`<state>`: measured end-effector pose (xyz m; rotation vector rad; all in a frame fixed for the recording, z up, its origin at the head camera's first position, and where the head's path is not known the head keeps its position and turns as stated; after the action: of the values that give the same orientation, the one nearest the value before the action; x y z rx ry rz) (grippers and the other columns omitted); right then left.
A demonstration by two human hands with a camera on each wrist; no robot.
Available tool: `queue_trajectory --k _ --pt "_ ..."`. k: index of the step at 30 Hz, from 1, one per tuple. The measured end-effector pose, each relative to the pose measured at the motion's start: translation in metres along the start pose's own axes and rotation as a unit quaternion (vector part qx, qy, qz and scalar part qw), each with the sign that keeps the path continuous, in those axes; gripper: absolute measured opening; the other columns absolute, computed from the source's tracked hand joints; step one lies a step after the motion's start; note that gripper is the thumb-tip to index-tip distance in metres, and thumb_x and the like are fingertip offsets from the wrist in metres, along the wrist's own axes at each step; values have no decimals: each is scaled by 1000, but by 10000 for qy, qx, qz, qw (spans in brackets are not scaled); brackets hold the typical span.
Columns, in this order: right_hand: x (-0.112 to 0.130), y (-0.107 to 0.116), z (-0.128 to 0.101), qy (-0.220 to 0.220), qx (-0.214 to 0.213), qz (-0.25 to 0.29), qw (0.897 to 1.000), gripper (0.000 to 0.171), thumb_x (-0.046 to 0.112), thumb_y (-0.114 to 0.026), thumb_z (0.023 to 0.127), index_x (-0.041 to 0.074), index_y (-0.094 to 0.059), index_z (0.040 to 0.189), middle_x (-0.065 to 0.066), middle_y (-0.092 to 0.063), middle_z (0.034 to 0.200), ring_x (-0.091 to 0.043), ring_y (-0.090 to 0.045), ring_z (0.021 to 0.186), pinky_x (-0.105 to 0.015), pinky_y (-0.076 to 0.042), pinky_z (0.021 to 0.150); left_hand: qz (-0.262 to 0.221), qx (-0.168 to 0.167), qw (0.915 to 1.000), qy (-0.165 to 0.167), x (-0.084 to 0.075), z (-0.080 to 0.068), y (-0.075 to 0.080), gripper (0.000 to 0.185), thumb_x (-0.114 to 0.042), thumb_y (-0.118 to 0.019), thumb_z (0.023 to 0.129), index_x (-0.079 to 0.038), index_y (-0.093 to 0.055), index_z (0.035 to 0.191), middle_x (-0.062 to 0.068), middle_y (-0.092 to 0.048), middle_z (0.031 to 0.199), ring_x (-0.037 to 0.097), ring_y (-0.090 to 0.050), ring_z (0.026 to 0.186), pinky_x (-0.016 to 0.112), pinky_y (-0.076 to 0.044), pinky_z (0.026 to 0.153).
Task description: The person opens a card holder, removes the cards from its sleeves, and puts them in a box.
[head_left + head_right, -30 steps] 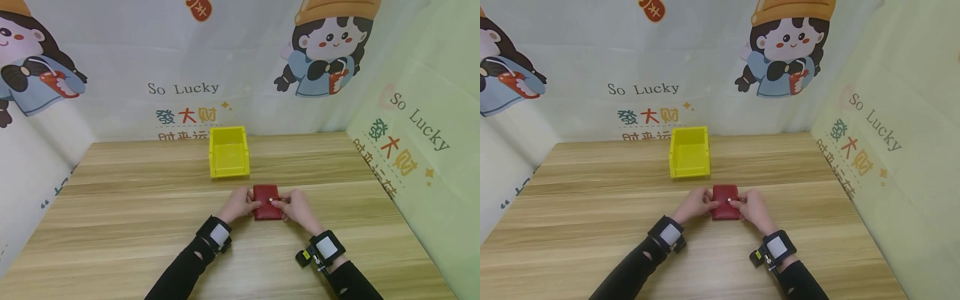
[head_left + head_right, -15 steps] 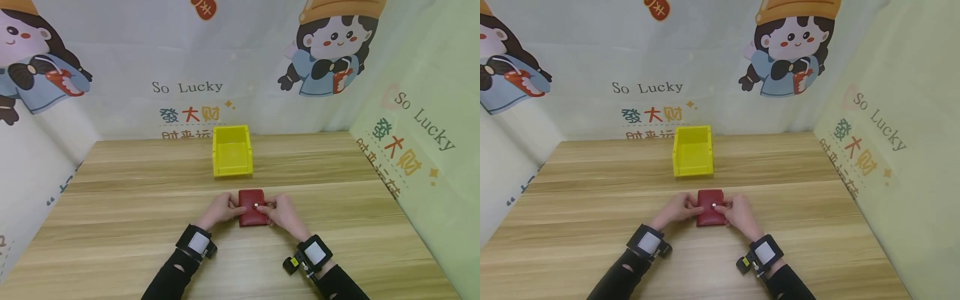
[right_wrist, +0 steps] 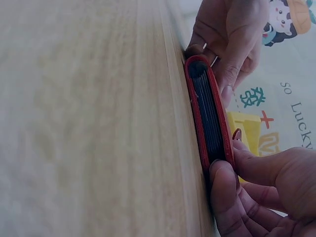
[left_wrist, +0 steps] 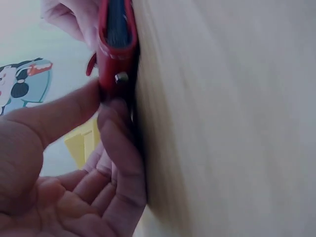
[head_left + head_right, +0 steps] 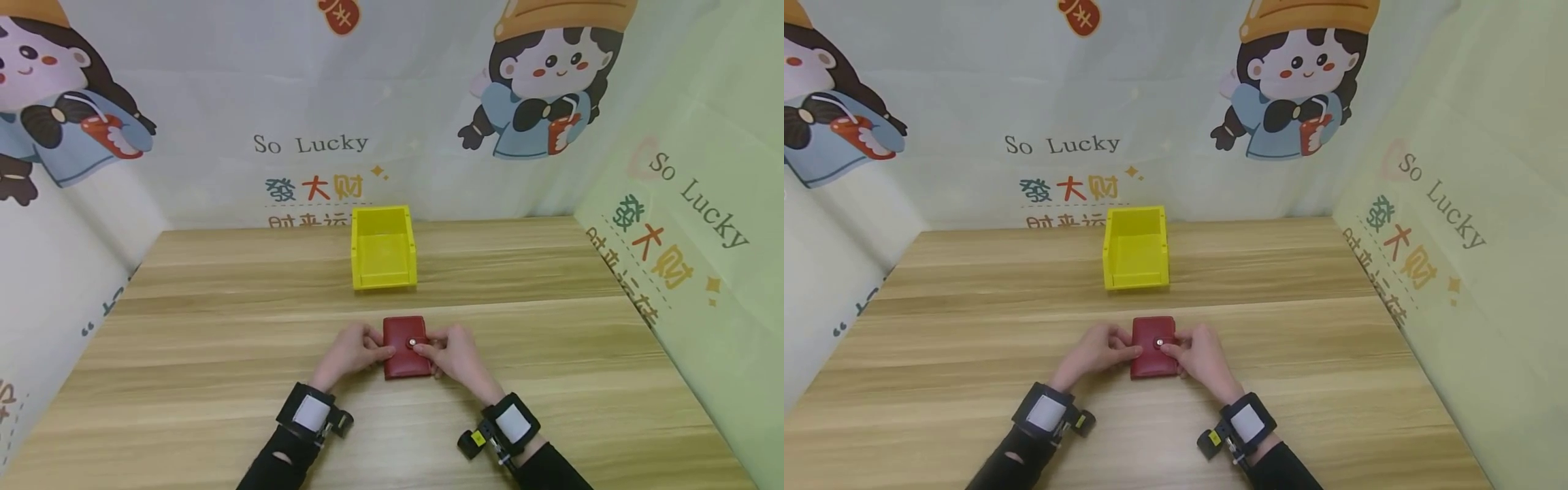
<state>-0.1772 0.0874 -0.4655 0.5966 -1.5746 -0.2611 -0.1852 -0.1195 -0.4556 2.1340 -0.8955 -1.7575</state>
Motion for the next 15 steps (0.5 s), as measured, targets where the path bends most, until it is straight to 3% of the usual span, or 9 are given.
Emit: queue_trajectory --k 6,11,15 --pt "-1 2 -1 51 -84 15 10000 35 13 -75 89 -5 -71 119 -2 -61 57 -9 -54 44 -23 -46 45 -281 -58 9996 -23 2 -1 -4 25 -17 -76 89 3 -65 100 6 -67 72 10 -57 59 22 -47 57" --pt "-2 0 0 91 45 -116 9999 36 17 -76 89 -1 -72 120 -1 -64 61 -9 -55 47 -24 -48 48 -579 -127 9982 -83 4 -5 -3 44 -15 -72 92 7 -55 126 5 -65 70 11 -55 59 23 -45 57" --pt "-1 -1 2 65 121 -76 9999 38 17 -77 89 -1 -70 121 -3 -65 63 -10 -55 47 -24 -48 47 -561 -109 9980 -260 7 -5 -3 58 -16 -70 94 2 -44 142 4 -61 70 12 -51 61 25 -41 58"
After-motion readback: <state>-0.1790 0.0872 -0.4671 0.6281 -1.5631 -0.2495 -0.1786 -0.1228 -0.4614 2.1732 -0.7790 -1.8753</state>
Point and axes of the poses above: each hand's wrist, its own z-axis towards the middle knuckle, its own y-axis out of the back of the hand, x = y × z, the point moved 1 cm from there along z, towards the middle knuckle
